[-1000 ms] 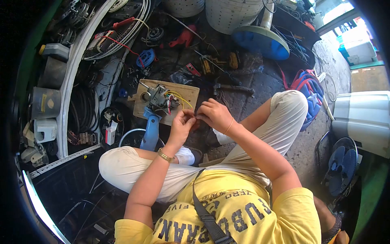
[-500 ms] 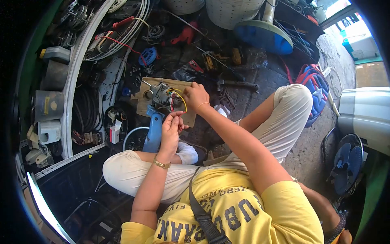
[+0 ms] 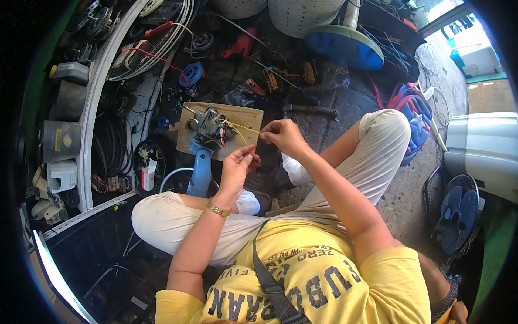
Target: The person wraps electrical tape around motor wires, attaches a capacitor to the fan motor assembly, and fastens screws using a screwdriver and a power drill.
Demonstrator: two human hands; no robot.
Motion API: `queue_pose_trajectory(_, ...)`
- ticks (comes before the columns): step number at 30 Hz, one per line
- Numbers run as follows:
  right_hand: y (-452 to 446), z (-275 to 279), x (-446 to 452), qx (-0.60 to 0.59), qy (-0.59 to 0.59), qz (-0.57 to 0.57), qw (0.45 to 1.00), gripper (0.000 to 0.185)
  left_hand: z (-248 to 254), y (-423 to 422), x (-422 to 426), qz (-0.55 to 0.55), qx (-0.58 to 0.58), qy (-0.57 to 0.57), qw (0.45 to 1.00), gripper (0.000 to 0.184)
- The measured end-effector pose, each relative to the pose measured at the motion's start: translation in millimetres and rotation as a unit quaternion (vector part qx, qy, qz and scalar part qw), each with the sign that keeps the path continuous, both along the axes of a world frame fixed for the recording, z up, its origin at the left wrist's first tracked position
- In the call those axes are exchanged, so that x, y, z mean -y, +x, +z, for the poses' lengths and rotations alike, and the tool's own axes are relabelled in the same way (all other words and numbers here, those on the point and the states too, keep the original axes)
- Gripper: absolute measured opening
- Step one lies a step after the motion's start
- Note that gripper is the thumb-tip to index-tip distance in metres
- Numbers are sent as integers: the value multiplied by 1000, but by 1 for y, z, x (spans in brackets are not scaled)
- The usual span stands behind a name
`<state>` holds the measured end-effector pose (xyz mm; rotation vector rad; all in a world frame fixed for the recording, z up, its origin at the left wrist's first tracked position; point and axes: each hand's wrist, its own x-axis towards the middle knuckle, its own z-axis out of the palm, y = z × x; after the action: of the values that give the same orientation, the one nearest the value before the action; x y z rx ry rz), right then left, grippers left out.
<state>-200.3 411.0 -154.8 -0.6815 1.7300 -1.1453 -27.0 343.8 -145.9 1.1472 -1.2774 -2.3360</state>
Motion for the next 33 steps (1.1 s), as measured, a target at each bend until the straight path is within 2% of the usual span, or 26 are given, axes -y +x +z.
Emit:
queue_pose_trajectory(5, 9, -5, -26, -31, -30, -7, 999, 10, 3, -3, -2, -21, -5, 15, 1000, 15)
queue_pose_trajectory(8, 17, -9, -32, -13, -47, -86, 995, 13, 7, -10, -8, -12, -8, 20, 1000, 12)
queue_pose_trajectory(12, 28, -9, -35, -29, -66, -107, 992, 11, 6, -13, -8, 4, -21, 34, 999, 12)
queue_pose_trajectory(14, 34, -8, -35, 7, -113, -132, 985, 9, 6, -13, -8, 4, -24, 29, 999, 12)
queue_pose_trajectory(18, 36, 0, -37, -5, -96, -123, 988, 8, 2, -16, -10, 11, -40, 27, 999, 11)
queue_pose_trajectory(20, 39, -2, -37, 48, -109, -145, 982, 8, 0, -16, -9, 7, -41, 20, 999, 11)
queue_pose_trajectory(24, 42, 0, -38, 61, -118, -151, 980, 8, 4, -19, -10, 22, -48, 24, 998, 12)
queue_pose_trajectory(27, 42, 4, -38, 31, -101, -130, 986, 7, 4, -19, -8, 15, -41, 38, 998, 12)
queue_pose_trajectory(29, 41, 3, -38, -46, -86, -115, 988, 8, 4, -19, -6, 13, -37, 43, 998, 12)
queue_pose_trajectory(30, 42, 7, -37, -46, -86, -114, 989, 8, 6, -19, -5, 11, -31, 47, 998, 11)
queue_pose_trajectory(32, 42, 18, -36, -152, -78, -101, 980, 9, 10, -20, -4, 14, -32, 68, 997, 11)
queue_pose_trajectory(33, 42, 19, -35, -152, -78, -99, 980, 9, 11, -20, -2, 16, -32, 90, 995, 10)
